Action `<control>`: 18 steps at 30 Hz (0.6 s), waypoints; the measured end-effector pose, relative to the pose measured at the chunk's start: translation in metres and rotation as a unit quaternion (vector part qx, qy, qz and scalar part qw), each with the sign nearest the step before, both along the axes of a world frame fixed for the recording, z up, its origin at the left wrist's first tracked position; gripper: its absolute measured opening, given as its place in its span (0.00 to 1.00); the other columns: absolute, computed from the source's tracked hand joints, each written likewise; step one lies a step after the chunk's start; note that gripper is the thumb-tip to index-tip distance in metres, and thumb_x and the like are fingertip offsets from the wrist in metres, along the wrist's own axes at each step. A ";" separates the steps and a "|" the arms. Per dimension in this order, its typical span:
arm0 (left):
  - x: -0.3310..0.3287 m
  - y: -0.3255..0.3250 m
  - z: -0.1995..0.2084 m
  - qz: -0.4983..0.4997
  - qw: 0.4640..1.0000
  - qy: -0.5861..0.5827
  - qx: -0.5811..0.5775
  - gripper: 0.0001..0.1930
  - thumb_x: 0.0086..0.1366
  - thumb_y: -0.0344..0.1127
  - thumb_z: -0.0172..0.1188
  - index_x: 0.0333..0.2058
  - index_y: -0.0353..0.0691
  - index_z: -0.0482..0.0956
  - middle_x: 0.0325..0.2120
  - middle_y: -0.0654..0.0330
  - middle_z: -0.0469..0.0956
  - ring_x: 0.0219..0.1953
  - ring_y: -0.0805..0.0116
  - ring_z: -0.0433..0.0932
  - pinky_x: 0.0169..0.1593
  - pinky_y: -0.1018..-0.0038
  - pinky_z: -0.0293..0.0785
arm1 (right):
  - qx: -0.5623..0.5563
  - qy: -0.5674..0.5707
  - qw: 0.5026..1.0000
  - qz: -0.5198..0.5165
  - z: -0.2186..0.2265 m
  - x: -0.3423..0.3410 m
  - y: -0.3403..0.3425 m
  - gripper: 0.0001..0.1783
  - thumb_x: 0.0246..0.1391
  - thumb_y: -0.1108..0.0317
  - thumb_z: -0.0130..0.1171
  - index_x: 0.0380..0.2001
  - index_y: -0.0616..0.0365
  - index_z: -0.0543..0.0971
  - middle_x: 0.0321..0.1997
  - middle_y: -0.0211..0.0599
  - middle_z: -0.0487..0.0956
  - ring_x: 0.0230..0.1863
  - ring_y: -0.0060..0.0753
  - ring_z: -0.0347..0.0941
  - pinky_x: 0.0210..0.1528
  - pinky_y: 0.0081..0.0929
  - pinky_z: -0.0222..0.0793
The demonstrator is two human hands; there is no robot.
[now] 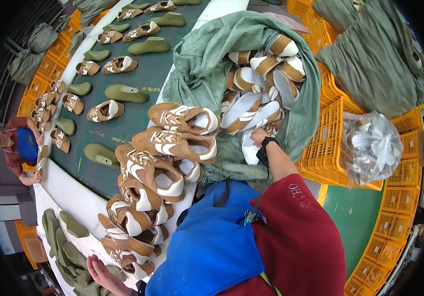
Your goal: The person is assembling shoes by placing them on lasts and organizing them on an assembly line.
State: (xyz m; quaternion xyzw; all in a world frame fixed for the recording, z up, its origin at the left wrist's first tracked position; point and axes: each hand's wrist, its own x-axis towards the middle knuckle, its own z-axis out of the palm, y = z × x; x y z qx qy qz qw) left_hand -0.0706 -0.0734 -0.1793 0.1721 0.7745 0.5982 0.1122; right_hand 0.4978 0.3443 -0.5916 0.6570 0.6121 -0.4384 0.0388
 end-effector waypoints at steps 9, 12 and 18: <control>0.139 0.123 0.016 -0.208 0.978 -0.018 -0.022 0.11 0.64 0.26 0.47 0.43 0.30 0.70 0.38 0.54 0.74 0.44 0.67 0.72 0.54 0.71 0.66 | -0.123 0.227 0.851 -0.457 0.052 -0.119 0.030 0.32 0.42 0.46 0.61 0.47 0.55 0.70 0.44 0.36 0.70 0.40 0.36 0.68 0.40 0.37 0.68; 0.152 0.136 0.019 -0.241 0.969 -0.012 -0.053 0.11 0.63 0.27 0.47 0.43 0.29 0.70 0.38 0.54 0.73 0.44 0.67 0.72 0.55 0.70 0.66 | -0.137 0.253 0.801 -0.525 0.054 -0.140 0.044 0.37 0.41 0.40 0.60 0.49 0.54 0.69 0.43 0.36 0.71 0.38 0.34 0.67 0.38 0.35 0.67; 0.161 0.146 0.020 -0.237 0.969 -0.018 -0.069 0.11 0.61 0.26 0.49 0.43 0.29 0.71 0.38 0.54 0.75 0.43 0.67 0.72 0.51 0.72 0.65 | -0.078 0.307 0.848 -0.425 0.036 -0.122 0.036 0.23 0.43 0.51 0.62 0.32 0.60 0.75 0.20 0.29 0.71 0.15 0.23 0.61 0.18 0.23 0.60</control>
